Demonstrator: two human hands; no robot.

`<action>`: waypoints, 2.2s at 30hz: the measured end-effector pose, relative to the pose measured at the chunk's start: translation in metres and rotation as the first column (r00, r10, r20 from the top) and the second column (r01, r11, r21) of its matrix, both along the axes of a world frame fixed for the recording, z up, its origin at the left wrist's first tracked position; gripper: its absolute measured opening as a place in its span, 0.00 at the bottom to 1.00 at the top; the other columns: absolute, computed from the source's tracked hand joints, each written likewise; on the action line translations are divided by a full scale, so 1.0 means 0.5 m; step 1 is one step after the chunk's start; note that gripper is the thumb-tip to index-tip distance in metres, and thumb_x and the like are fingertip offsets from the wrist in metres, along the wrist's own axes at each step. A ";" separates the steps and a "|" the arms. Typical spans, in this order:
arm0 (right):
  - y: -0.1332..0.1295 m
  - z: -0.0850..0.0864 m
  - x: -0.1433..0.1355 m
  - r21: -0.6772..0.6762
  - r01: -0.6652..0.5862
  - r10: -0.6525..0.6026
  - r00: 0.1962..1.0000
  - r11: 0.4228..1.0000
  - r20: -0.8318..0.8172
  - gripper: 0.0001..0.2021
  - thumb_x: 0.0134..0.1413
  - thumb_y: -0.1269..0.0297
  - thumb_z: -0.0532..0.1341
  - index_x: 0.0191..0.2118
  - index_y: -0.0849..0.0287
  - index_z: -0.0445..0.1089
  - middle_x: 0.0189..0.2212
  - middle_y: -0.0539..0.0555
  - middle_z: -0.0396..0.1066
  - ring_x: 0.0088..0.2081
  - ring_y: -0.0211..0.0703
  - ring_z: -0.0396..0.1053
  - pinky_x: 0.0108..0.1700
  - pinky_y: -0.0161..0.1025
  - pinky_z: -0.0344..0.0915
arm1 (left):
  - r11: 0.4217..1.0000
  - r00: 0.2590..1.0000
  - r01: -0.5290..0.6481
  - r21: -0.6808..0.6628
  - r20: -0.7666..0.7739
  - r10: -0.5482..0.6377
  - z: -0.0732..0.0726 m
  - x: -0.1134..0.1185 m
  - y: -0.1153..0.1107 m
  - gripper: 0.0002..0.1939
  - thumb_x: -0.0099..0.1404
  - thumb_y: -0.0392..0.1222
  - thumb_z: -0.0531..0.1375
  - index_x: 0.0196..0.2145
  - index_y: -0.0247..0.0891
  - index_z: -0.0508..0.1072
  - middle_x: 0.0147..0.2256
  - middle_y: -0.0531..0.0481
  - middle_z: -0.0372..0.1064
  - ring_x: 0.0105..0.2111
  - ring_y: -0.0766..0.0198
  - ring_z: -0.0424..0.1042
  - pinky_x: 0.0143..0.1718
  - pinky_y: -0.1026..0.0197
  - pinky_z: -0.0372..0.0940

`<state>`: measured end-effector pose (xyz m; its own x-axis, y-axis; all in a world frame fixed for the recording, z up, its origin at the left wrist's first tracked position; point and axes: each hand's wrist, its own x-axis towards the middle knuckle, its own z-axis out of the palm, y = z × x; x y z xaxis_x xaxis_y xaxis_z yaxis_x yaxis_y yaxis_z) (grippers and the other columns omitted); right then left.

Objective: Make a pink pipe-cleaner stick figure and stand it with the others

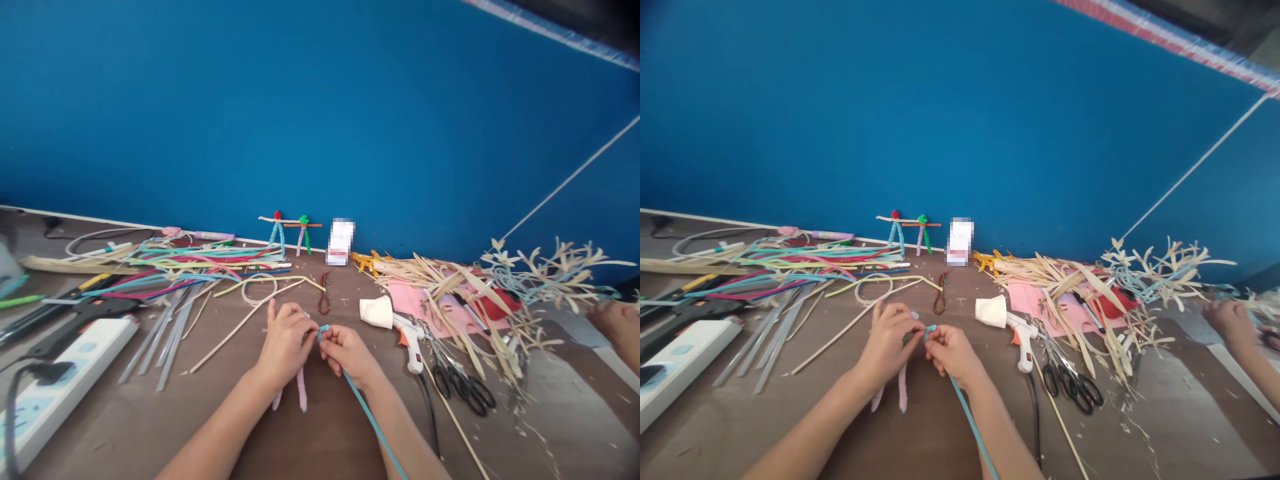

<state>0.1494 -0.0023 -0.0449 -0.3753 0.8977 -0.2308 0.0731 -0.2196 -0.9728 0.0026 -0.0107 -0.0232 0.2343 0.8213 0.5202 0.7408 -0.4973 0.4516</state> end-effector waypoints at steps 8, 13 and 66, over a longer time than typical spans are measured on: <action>0.000 -0.025 0.010 0.325 0.040 -0.144 0.942 0.945 0.303 0.03 0.41 0.68 0.57 0.22 0.60 0.62 0.14 0.45 0.59 0.16 0.30 0.53 0.18 0.29 0.49 | 0.999 0.986 0.030 0.022 -0.166 -0.026 -0.005 0.001 0.005 0.07 0.55 0.34 0.53 0.25 0.40 0.70 0.24 0.51 0.67 0.36 0.57 0.59 0.48 0.38 0.33; -0.004 -0.017 0.023 0.478 0.025 -0.231 0.897 0.878 0.378 0.03 0.42 0.67 0.56 0.23 0.59 0.66 0.15 0.46 0.61 0.18 0.32 0.54 0.21 0.30 0.50 | 0.996 0.968 0.087 -0.015 -0.234 -0.088 -0.006 0.000 0.006 0.08 0.55 0.33 0.52 0.24 0.40 0.70 0.24 0.51 0.66 0.37 0.57 0.59 0.48 0.36 0.30; 0.003 0.012 0.016 0.365 0.436 -0.391 0.900 0.822 -0.195 0.10 0.48 0.60 0.56 0.25 0.62 0.65 0.22 0.49 0.64 0.13 0.27 0.54 0.16 0.29 0.49 | 0.345 0.246 0.808 -0.478 0.805 0.540 -0.019 0.043 -0.006 0.14 0.54 0.48 0.56 0.32 0.34 0.68 0.22 0.51 0.67 0.20 0.70 0.66 0.21 0.68 0.61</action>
<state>0.1576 -0.0007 -0.0389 0.0501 0.9803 0.1910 -0.0472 0.1934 -0.9800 0.0241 -0.0139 -0.0329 0.4420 0.8091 -0.3872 -0.4618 0.5753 0.6751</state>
